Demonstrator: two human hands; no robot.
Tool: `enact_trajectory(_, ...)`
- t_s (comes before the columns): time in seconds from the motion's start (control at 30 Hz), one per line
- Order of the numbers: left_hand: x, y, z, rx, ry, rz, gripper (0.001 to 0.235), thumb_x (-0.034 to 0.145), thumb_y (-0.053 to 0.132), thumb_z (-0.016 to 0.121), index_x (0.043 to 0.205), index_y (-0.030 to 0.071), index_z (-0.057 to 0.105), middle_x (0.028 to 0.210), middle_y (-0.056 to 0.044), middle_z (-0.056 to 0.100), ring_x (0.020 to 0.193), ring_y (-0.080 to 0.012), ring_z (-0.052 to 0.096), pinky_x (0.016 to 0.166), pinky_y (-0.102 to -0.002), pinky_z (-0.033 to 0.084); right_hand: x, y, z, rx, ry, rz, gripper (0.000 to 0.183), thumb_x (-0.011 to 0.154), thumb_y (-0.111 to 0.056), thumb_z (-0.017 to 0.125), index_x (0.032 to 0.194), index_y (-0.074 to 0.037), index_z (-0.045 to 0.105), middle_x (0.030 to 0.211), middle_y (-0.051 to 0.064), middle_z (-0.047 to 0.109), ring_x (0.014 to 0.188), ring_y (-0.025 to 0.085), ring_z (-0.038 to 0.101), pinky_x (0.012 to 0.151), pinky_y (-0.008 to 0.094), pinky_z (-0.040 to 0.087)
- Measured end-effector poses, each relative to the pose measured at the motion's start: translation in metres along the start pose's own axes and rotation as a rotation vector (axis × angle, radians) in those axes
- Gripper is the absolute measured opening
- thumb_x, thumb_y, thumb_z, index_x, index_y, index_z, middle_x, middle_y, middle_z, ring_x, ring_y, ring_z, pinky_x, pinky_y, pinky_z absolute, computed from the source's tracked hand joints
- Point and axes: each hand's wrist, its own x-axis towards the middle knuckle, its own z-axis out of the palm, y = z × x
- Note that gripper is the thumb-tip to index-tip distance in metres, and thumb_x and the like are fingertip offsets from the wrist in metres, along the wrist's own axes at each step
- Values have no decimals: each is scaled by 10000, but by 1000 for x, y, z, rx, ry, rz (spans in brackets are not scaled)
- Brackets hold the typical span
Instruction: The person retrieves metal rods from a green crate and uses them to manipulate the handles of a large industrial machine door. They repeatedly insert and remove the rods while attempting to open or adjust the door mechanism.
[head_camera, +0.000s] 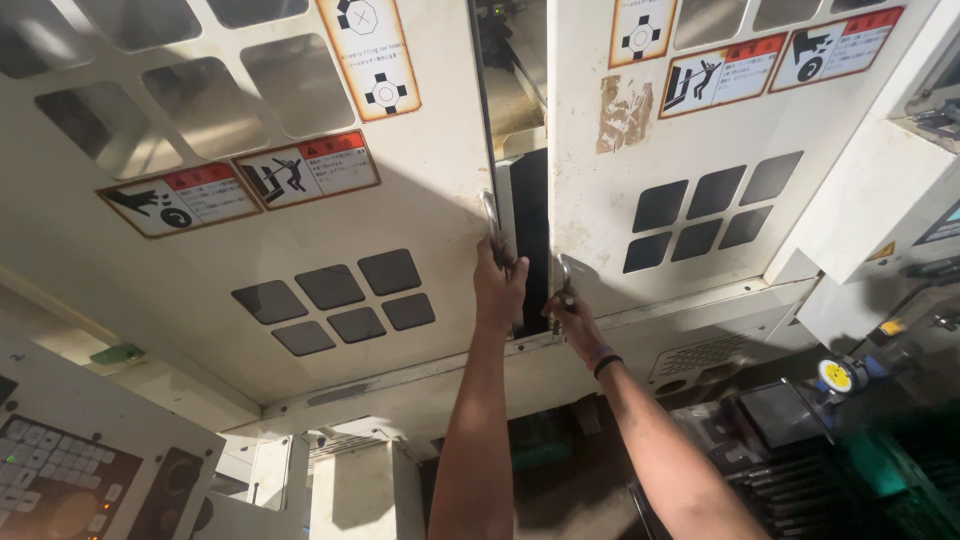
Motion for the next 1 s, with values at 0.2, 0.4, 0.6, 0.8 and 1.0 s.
enact_trajectory(0.2, 0, 1, -1, 37, -3, 7, 448, 898, 15, 709, 1298, -21, 510, 911, -39, 557, 809, -133, 578, 747, -263, 510, -8, -24, 3, -100, 19, 115, 218, 1011, -317, 558, 1019, -114, 636, 938, 36, 672, 972, 164, 609, 879, 344, 450)
enact_trajectory(0.4, 0, -1, 0, -3, -4, 18, 448, 895, 10, 703, 1295, -25, 503, 916, -41, 540, 817, -136, 561, 748, -267, 507, -7, -18, 3, -129, 23, 77, 259, 1021, -346, 559, 983, -113, 667, 942, 36, 661, 974, 175, 594, 893, 347, 449)
enact_trajectory(0.6, 0, -1, -2, 51, -20, -13, 387, 915, 22, 706, 1247, -27, 512, 893, -38, 554, 780, -128, 569, 713, -269, 507, -2, -3, -1, -92, 35, 127, 203, 1016, -293, 573, 1001, -110, 659, 931, 39, 641, 904, 177, 570, 808, 354, 450)
enact_trajectory(0.8, 0, -1, -1, 15, -8, 21, 437, 905, 13, 695, 1293, -28, 498, 893, -37, 552, 785, -117, 568, 714, -257, 506, -2, -1, 0, -21, 19, 56, 173, 1018, -260, 558, 1013, -102, 629, 913, 34, 661, 916, 166, 592, 835, 345, 464)
enact_trajectory(1.0, 0, -2, 0, -23, -12, 33, 445, 911, -3, 690, 1310, -32, 496, 913, -37, 538, 803, -107, 554, 728, -245, 503, -5, -12, 2, -73, 30, 67, 193, 1027, -267, 549, 995, -102, 643, 912, 39, 664, 937, 163, 597, 860, 340, 461)
